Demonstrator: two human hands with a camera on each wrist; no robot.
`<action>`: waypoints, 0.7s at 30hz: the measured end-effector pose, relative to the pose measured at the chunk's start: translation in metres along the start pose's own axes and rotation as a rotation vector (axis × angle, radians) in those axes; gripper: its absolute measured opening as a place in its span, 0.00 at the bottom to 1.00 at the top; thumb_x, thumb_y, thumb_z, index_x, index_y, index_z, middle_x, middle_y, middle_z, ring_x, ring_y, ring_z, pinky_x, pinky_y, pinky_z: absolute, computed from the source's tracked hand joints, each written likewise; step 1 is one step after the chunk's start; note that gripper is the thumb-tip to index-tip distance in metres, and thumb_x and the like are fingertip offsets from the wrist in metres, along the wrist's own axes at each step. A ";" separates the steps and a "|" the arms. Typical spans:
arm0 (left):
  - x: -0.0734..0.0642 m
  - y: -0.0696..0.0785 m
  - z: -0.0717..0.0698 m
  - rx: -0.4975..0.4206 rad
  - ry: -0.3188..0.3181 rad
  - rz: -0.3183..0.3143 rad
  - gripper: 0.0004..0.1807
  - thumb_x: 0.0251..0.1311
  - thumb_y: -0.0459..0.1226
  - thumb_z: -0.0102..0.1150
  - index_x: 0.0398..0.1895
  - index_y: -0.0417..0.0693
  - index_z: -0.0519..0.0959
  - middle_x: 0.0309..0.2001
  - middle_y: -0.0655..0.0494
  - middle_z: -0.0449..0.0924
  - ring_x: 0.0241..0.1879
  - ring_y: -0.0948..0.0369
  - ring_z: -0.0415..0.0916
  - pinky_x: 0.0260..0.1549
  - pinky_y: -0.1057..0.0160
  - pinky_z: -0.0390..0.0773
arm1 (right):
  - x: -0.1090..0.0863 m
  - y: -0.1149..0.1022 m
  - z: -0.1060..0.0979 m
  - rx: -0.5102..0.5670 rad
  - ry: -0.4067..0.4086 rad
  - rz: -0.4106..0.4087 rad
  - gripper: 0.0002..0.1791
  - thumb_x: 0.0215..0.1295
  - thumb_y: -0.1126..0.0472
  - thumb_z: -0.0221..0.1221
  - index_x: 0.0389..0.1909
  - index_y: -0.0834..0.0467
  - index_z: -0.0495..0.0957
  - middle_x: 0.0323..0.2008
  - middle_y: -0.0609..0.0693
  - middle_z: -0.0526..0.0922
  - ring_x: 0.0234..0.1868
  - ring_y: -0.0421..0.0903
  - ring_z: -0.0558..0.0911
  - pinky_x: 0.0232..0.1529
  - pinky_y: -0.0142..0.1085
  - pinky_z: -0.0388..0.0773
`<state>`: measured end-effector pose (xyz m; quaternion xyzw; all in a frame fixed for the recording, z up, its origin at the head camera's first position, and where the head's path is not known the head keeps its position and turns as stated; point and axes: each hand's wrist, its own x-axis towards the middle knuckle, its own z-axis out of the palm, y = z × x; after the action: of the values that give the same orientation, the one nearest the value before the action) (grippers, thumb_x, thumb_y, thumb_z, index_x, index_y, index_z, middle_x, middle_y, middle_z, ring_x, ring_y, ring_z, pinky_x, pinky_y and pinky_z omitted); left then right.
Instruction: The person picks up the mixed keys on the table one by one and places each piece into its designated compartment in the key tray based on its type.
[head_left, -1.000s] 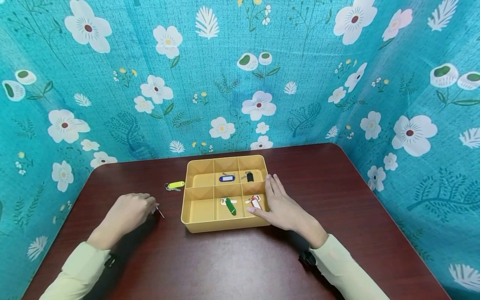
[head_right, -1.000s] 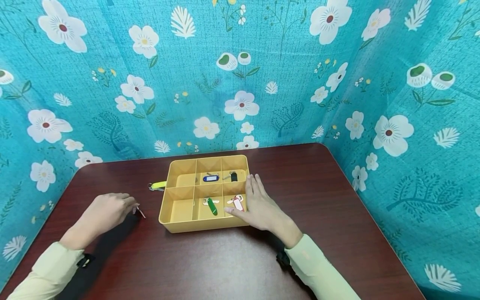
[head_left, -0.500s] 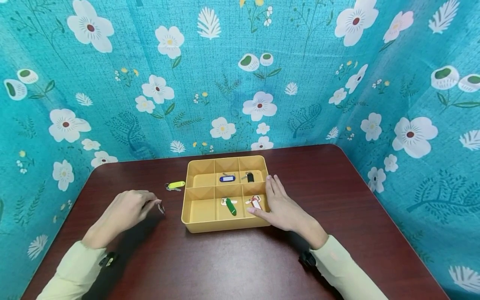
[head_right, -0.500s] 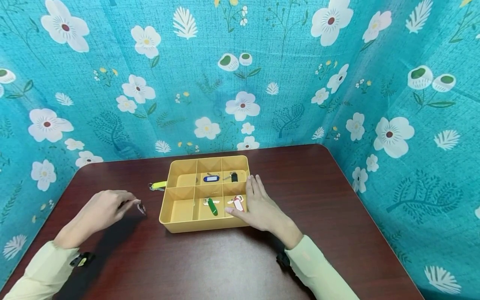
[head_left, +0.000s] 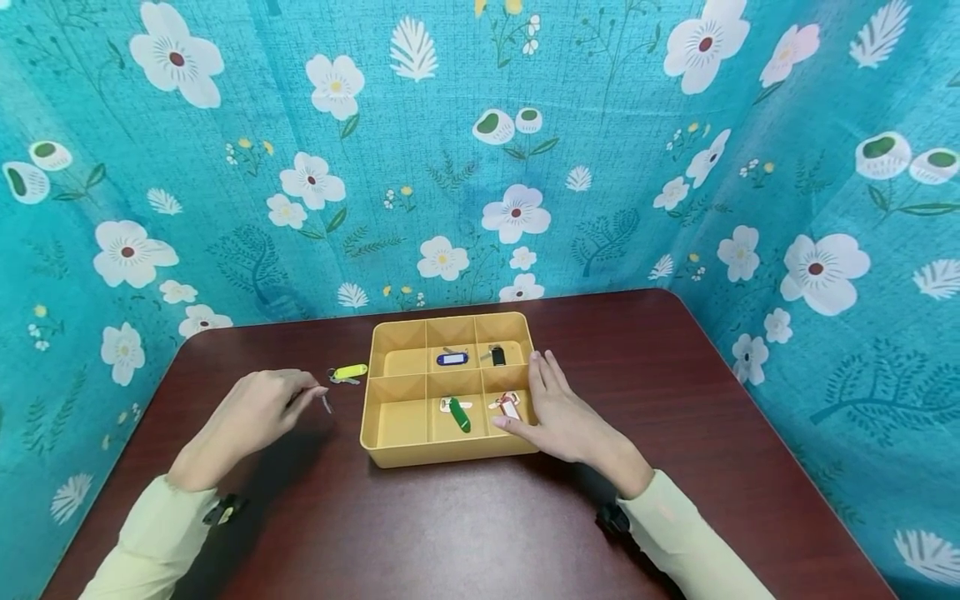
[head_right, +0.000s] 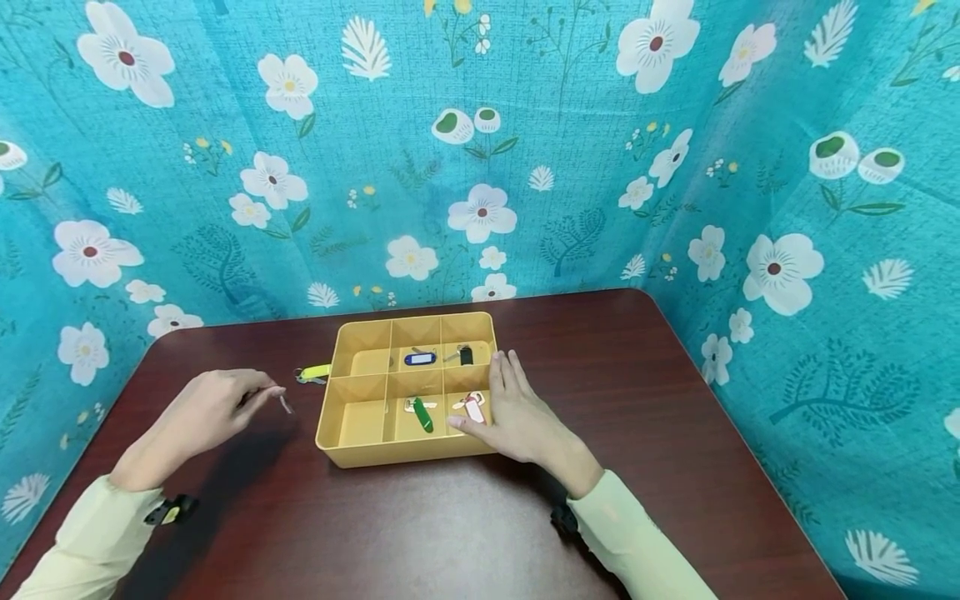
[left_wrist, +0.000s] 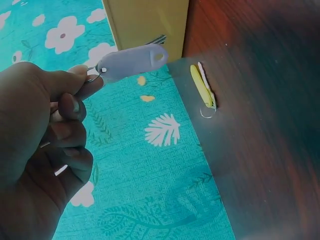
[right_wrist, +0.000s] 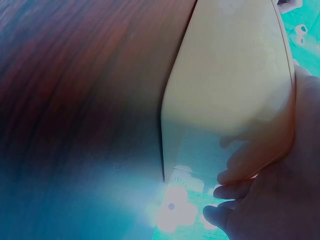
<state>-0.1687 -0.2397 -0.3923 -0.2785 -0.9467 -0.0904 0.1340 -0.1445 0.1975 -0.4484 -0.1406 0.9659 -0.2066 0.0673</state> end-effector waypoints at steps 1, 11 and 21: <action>0.001 0.000 0.000 -0.002 0.001 0.004 0.03 0.60 0.36 0.76 0.32 0.48 0.89 0.27 0.58 0.87 0.24 0.66 0.77 0.29 0.56 0.87 | 0.000 0.000 0.000 0.000 0.000 -0.001 0.72 0.61 0.13 0.44 0.84 0.65 0.37 0.87 0.60 0.35 0.88 0.58 0.34 0.85 0.54 0.54; 0.013 0.005 0.000 -0.011 0.028 0.081 0.04 0.60 0.36 0.75 0.31 0.48 0.88 0.26 0.59 0.86 0.22 0.68 0.72 0.26 0.60 0.80 | 0.000 -0.002 -0.004 -0.001 -0.001 -0.005 0.72 0.61 0.13 0.44 0.84 0.65 0.37 0.87 0.60 0.35 0.88 0.58 0.34 0.84 0.54 0.54; 0.026 0.013 -0.014 -0.014 0.025 0.090 0.03 0.59 0.35 0.76 0.32 0.49 0.89 0.26 0.61 0.86 0.21 0.69 0.65 0.23 0.66 0.71 | -0.001 -0.001 -0.003 -0.045 0.012 -0.012 0.72 0.61 0.12 0.42 0.84 0.66 0.38 0.86 0.61 0.34 0.88 0.59 0.33 0.85 0.53 0.51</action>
<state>-0.1799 -0.2196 -0.3694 -0.3206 -0.9309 -0.0944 0.1476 -0.1437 0.1977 -0.4454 -0.1466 0.9699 -0.1861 0.0571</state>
